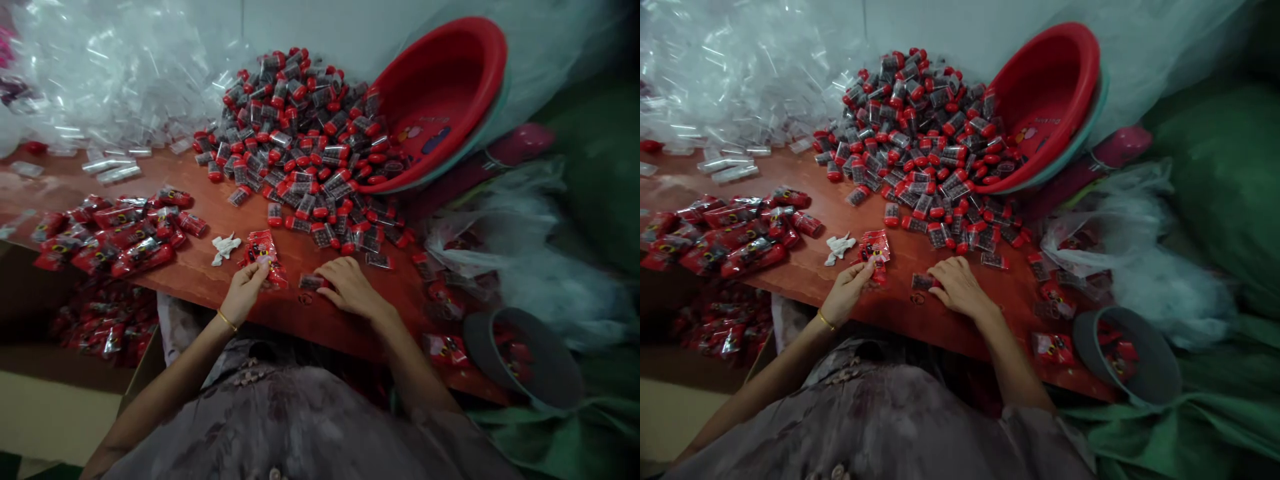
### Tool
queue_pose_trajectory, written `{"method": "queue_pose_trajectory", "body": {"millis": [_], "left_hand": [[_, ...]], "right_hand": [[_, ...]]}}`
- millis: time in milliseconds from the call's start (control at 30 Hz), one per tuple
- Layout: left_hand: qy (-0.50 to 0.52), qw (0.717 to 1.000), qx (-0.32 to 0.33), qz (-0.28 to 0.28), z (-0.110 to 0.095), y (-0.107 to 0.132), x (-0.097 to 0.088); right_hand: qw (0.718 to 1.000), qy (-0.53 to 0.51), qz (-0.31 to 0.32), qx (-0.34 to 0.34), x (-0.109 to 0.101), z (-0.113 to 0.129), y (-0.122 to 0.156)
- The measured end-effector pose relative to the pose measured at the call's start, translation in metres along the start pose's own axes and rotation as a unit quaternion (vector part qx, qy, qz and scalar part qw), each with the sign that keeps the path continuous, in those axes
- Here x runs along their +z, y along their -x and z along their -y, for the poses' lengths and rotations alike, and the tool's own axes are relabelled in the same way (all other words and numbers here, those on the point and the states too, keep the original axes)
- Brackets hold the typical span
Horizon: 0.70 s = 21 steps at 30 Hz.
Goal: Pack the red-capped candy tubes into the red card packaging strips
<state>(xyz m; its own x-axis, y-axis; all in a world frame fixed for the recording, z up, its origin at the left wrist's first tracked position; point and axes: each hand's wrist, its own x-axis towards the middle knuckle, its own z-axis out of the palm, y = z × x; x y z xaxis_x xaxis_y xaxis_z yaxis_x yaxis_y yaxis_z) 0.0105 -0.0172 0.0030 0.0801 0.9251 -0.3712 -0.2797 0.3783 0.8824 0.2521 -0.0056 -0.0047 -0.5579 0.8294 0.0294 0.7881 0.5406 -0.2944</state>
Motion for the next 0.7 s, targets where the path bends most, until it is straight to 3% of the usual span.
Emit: {"method": "queue_pose_trajectory", "body": {"millis": [133,267,367,567,700], "left_hand": [[-0.026,0.998,0.044,-0.023,0.003,-0.002,0.002],[-0.047,0.997,0.064,-0.022,0.01,-0.007,0.005],[-0.06,0.996,0.065,-0.008,0.015,-0.01,0.008],[-0.07,0.994,0.085,-0.009,0.017,-0.011,0.01],[-0.113,0.984,0.136,-0.011,0.02,-0.011,0.008]], "right_hand": [[0.983,-0.094,-0.09,0.132,0.019,0.019,0.019],[0.917,-0.234,-0.252,0.202,0.031,0.059,0.034],[0.881,-0.255,-0.323,0.231,0.036,0.083,0.036],[0.857,-0.285,-0.337,0.267,0.043,0.093,0.029],[0.802,-0.416,-0.311,0.295,0.04,0.098,0.025]]}}
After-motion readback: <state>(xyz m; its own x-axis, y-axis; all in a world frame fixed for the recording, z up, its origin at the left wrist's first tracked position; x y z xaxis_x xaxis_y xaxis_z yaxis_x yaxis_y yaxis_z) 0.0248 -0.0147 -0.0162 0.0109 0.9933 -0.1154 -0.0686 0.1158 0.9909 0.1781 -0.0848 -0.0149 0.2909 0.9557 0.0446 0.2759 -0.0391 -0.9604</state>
